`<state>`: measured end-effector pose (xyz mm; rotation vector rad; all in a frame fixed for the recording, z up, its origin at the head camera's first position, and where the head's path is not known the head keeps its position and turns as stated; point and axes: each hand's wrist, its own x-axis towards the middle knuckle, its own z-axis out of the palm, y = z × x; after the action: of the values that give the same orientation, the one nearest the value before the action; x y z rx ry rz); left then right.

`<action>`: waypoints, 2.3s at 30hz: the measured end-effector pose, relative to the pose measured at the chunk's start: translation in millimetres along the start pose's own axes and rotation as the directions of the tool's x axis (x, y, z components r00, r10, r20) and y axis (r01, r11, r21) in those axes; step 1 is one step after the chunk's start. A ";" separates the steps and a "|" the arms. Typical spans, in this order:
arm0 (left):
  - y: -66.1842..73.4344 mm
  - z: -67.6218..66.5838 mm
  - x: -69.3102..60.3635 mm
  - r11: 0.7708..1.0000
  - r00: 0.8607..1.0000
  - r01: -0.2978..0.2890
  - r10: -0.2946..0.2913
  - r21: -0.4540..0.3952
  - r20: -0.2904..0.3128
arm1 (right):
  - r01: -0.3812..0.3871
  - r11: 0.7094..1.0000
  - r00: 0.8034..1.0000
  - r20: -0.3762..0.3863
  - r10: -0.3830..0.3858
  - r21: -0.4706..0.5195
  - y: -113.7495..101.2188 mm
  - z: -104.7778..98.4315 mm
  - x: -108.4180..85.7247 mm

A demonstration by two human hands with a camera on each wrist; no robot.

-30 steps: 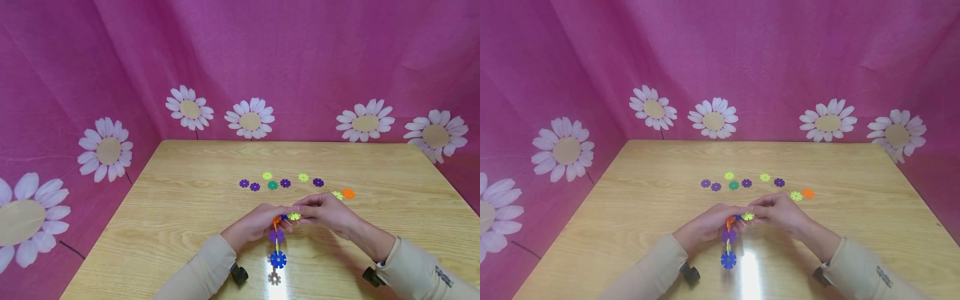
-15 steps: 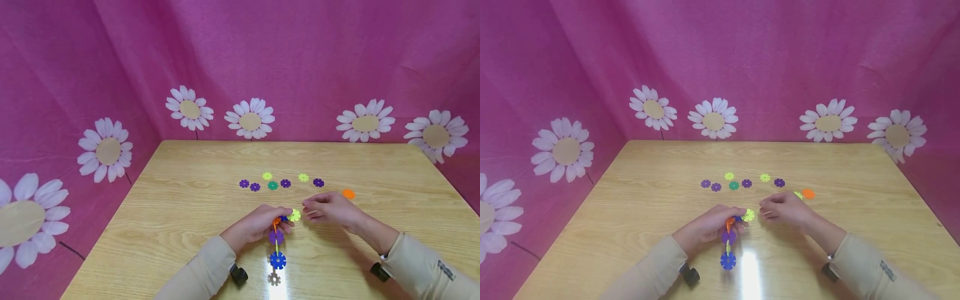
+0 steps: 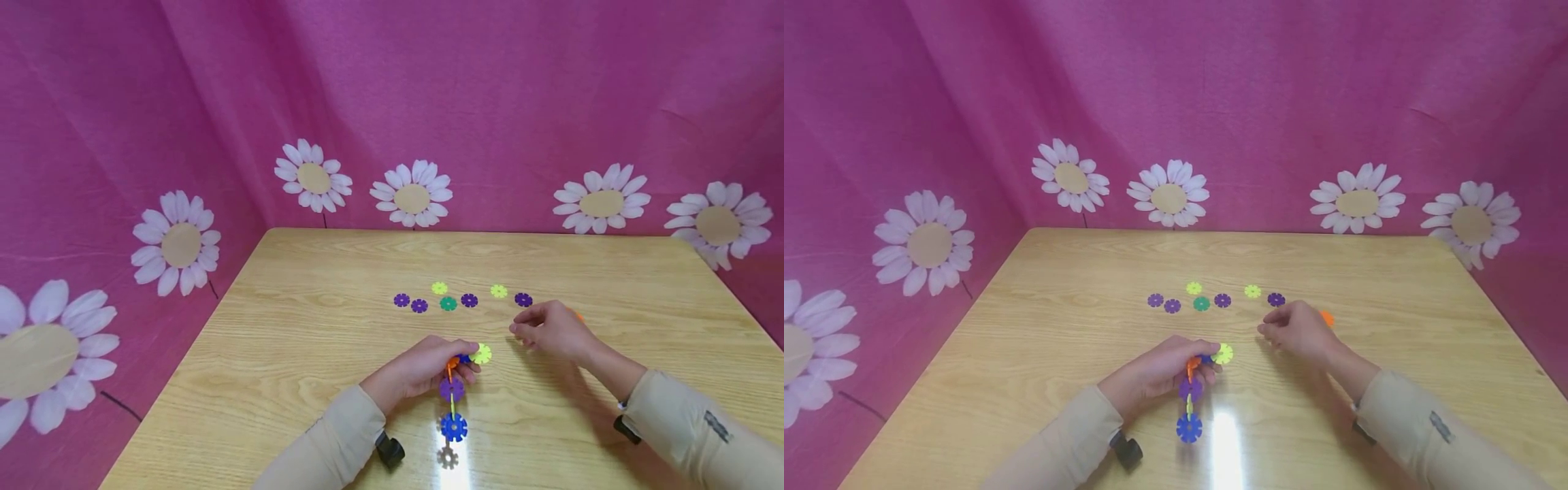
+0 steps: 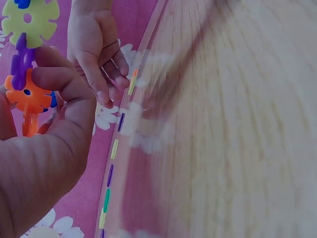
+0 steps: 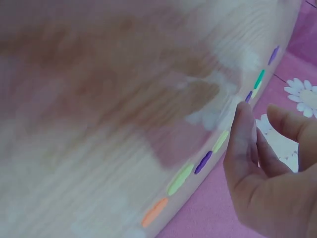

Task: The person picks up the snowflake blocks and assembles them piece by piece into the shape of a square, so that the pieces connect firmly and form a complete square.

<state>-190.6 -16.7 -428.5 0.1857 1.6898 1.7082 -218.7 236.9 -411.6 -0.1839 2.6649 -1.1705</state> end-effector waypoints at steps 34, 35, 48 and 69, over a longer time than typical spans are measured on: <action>-2.2 -3.5 -5.6 1.000 0.999 -0.016 0.016 0.015 0.046 | -0.031 0.880 0.999 -0.043 0.013 -0.474 21.1 -29.3 56.4; -2.1 -3.3 -5.6 1.000 0.999 -0.014 0.014 0.014 0.044 | -0.034 0.885 0.999 -0.040 0.017 -0.464 21.1 -30.0 56.4; -0.1 -4.9 -5.4 1.000 0.998 0.006 -0.005 -0.003 0.060 | -0.067 0.943 0.996 -0.083 0.042 -0.325 24.3 -30.6 58.1; -2.9 -7.4 -4.2 1.000 1.000 0.001 -0.001 0.011 0.027 | 0.035 0.962 0.981 -0.177 -0.086 -0.271 8.9 -19.0 36.7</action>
<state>-190.6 -25.4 -430.5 0.2120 1.6800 1.6887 -259.2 248.9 -411.4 -0.2107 2.9985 -0.8781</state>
